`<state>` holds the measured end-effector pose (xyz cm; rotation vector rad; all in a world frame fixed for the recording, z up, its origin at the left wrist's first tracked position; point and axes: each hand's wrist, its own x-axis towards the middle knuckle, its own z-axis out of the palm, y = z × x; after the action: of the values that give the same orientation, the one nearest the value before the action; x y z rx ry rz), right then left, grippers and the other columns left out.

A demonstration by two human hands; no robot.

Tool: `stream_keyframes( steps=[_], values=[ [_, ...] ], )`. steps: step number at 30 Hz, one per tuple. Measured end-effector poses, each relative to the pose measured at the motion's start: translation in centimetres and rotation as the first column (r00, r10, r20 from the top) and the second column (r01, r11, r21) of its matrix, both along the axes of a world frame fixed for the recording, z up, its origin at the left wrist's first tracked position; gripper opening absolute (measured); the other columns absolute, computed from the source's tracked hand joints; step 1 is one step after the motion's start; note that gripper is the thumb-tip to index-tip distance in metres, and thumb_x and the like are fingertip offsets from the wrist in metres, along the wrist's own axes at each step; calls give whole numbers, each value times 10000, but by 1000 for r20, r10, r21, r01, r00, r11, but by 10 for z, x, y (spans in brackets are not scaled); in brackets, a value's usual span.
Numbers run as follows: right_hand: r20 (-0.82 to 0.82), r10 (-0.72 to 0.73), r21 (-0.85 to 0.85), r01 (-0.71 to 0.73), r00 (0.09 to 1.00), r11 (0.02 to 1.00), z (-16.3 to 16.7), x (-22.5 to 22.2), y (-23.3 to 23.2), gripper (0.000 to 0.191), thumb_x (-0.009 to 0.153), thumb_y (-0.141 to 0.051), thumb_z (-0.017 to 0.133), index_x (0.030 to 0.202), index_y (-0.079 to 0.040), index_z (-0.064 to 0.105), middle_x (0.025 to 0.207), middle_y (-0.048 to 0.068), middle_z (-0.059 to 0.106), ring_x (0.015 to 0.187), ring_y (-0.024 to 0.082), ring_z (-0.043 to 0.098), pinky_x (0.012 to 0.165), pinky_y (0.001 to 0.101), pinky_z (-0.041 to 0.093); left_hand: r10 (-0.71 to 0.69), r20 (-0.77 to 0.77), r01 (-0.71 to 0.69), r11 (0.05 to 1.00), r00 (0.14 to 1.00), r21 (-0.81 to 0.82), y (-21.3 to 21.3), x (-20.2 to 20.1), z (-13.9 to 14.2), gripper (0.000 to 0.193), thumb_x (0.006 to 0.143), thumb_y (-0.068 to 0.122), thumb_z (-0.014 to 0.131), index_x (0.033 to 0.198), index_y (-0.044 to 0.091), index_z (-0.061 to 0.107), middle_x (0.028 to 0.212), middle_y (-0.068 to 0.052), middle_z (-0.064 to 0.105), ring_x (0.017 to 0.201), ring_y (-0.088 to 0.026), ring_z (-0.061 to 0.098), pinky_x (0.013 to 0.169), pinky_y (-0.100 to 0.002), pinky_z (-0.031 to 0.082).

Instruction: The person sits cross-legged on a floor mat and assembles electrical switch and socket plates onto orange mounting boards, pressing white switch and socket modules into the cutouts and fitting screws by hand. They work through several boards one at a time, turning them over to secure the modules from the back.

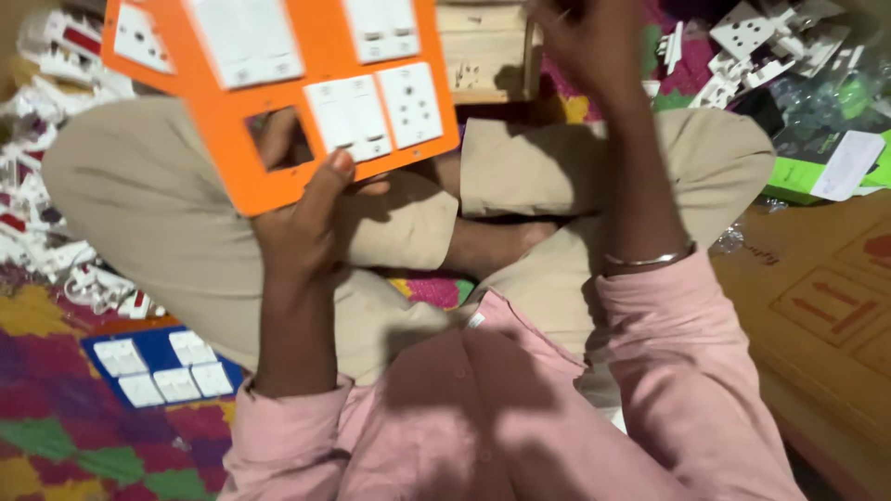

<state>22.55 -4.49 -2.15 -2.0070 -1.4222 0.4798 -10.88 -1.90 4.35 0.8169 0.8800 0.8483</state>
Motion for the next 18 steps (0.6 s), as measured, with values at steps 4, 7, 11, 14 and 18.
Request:
stream_keyframes(
  steps=[4, 7, 11, 14, 18],
  values=[
    [78, 137, 20, -139, 988, 990, -47, -22, 8, 152, 934, -165, 784, 1039, -58, 758, 938, 132, 752, 831, 285, 740, 725, 389, 572, 112, 76, -107, 992, 991, -67, 3, -3, 6, 557, 1028, 8, 628, 1534, -43, 402, 1333, -234, 650, 1083, -306, 733, 842, -414, 669],
    [285, 152, -14, -155, 946, 988, -55, -34, 21, 140, 924, -175, 748, 1038, -96, 768, 919, 156, 731, 828, 353, 711, 691, 444, 543, 105, 132, -97, 993, 986, -71, 5, -4, 8, 566, 1032, 5, 620, 1548, -42, 393, 1344, -236, 643, 1094, -316, 724, 849, -432, 664],
    [358, 178, 33, -203, 917, 979, -57, -41, 30, 95, 945, -148, 685, 910, -61, 702, 908, 162, 710, 863, 390, 685, 726, 498, 515, 50, 195, -37, 997, 980, -73, 5, -2, 7, 569, 1017, 12, 609, 1535, -54, 383, 1333, -224, 638, 1148, -335, 716, 904, -478, 668],
    [142, -6, 25, 3, 990, 1000, -57, -48, 31, 160, 1071, -80, 596, 967, -25, 704, 938, 172, 716, 853, 398, 661, 724, 511, 471, 42, 214, -18, 993, 976, -113, 1, -4, 9, 578, 989, 24, 594, 1514, -50, 363, 1331, -181, 620, 1138, -321, 712, 898, -485, 667],
    [-50, 13, 83, -8, 999, 996, -25, -43, 23, 142, 998, -86, 777, 977, 15, 680, 892, 132, 723, 791, 230, 683, 695, 359, 519, -83, 275, 94, 995, 958, -28, -5, -12, 11, 482, 1063, 40, 587, 1492, -94, 412, 1247, -221, 663, 1018, -294, 710, 910, -442, 632]
  ],
)
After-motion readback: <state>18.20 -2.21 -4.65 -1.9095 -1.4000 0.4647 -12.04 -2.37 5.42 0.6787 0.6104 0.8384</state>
